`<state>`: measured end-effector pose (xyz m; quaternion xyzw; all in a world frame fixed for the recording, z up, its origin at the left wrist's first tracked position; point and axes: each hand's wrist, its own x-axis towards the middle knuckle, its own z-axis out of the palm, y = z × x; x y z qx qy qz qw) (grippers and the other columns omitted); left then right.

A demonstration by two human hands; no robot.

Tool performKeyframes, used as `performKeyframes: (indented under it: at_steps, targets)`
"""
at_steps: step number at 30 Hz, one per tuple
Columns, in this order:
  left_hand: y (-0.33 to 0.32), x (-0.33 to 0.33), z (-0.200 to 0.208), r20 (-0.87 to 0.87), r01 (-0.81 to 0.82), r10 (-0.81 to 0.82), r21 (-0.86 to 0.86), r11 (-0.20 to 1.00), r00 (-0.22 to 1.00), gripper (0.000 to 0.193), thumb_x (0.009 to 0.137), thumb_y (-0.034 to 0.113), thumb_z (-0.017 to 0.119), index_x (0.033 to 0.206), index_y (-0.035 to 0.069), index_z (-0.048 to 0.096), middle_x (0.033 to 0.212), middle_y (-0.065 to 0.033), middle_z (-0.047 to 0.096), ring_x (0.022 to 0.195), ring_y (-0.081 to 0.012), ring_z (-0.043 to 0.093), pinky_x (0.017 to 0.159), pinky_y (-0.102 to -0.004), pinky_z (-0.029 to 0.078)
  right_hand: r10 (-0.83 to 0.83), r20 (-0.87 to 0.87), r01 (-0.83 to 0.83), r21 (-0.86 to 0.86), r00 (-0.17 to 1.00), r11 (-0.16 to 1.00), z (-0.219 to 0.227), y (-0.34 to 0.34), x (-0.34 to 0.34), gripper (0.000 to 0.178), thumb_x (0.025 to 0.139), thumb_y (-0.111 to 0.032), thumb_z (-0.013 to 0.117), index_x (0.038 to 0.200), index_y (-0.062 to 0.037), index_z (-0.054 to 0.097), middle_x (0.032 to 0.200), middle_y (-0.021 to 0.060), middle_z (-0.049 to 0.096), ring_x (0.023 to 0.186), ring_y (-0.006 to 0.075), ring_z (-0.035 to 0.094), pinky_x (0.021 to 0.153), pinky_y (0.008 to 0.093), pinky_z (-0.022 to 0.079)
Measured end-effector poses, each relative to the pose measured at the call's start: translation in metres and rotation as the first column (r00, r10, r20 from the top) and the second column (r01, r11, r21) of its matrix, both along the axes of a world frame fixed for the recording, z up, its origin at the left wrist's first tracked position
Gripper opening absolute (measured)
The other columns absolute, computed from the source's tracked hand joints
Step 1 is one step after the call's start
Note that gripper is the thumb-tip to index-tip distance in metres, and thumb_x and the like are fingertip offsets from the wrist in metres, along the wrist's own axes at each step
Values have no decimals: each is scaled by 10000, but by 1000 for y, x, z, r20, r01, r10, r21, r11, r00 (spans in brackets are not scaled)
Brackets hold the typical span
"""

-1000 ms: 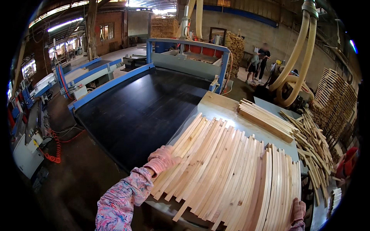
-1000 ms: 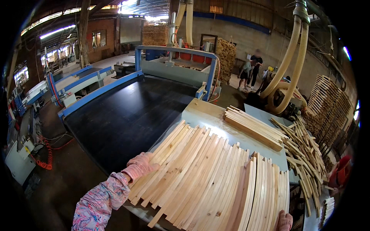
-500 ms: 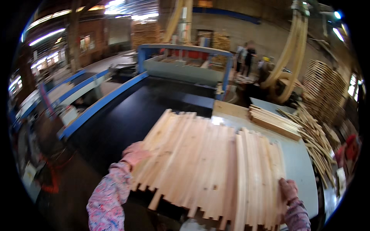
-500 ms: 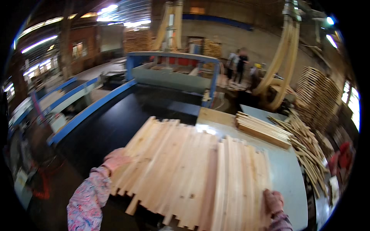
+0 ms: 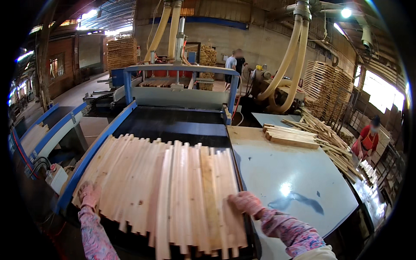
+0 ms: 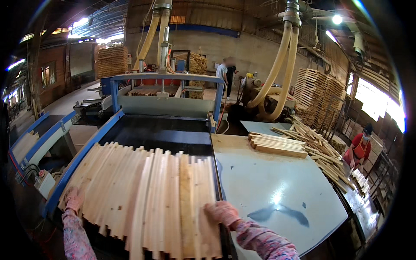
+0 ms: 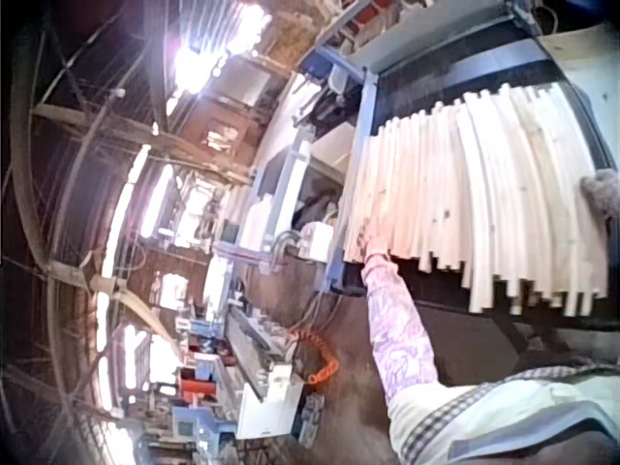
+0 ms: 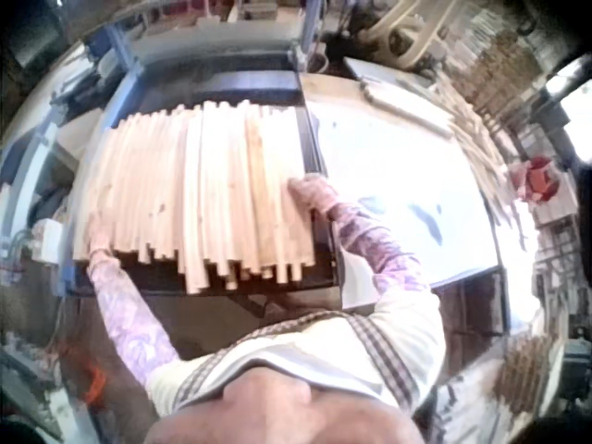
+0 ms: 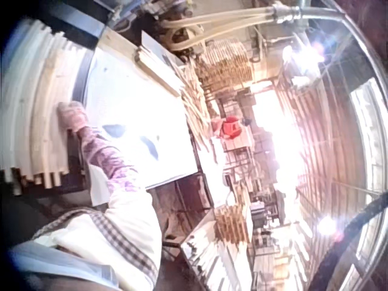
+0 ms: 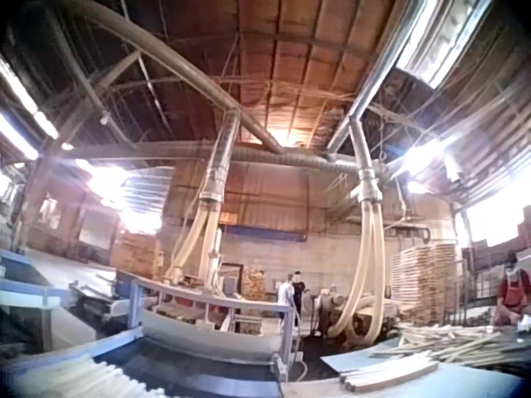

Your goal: The person handles and arranges numerous wooden slats on tables and a conveyor belt, moving them from stacks to organized rows to be processed by machinery.

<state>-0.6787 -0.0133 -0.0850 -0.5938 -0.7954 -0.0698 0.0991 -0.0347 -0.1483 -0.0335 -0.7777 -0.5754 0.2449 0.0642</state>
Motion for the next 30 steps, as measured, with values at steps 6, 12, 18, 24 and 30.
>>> performKeyframes:
  at_steps: [6, 12, 18, 24, 30]
  targets:
    - [-37, 68, 10, -445, 661, -636, -121, 740, 630, 551, 961, 134, 483, 1512, 115, 463, 1295, -232, 646, 1071, -359, 671, 860, -467, 559, -112, -84, 111, -15, 990, 994, 3, 19, -33, 735, 932, -685, 535, 1171, -15, 718, 1216, 202, 702, 1117, 383, 662, 954, 459, 528]
    - [-74, 235, 86, 454, 416, -280, -231, 880, 846, 818, 901, 408, 683, 1587, 158, 313, 1579, -194, 382, 1445, -354, 400, 1136, -442, 412, -121, 63, 121, 1, 991, 993, 41, 0, -48, 785, 952, -655, 520, 1359, 14, 568, 1405, 225, 578, 1294, 368, 566, 1068, 485, 446]
    - [-81, 252, 114, 549, 449, -338, -78, 890, 765, 866, 854, 440, 710, 1572, 137, 334, 1614, -199, 345, 1387, -401, 469, 1128, -479, 428, 261, 194, -281, 83, 946, 956, 59, -4, -129, 697, 1026, -576, 415, 1408, -3, 514, 1541, 226, 424, 1494, 353, 317, 1231, 442, 218]
    - [-72, 232, 96, 710, 502, -290, -104, 858, 642, 877, 842, 446, 740, 1556, 109, 359, 1424, -262, 545, 1335, -427, 515, 1106, -456, 442, 222, -221, -145, 316, 950, 937, 37, 6, -157, 697, 1012, -532, 520, 1444, 15, 488, 1509, 199, 473, 1294, 362, 570, 1058, 403, 502]
    - [-41, 209, 85, 474, 565, -410, -251, 786, 780, 893, 864, 587, 669, 1557, 102, 381, 1469, -260, 527, 1360, -407, 507, 1128, -448, 431, 235, -520, -79, 304, 821, 949, 40, 25, -141, 743, 958, -571, 624, 1432, -9, 516, 1299, 243, 638, 1205, 369, 630, 991, 453, 524]
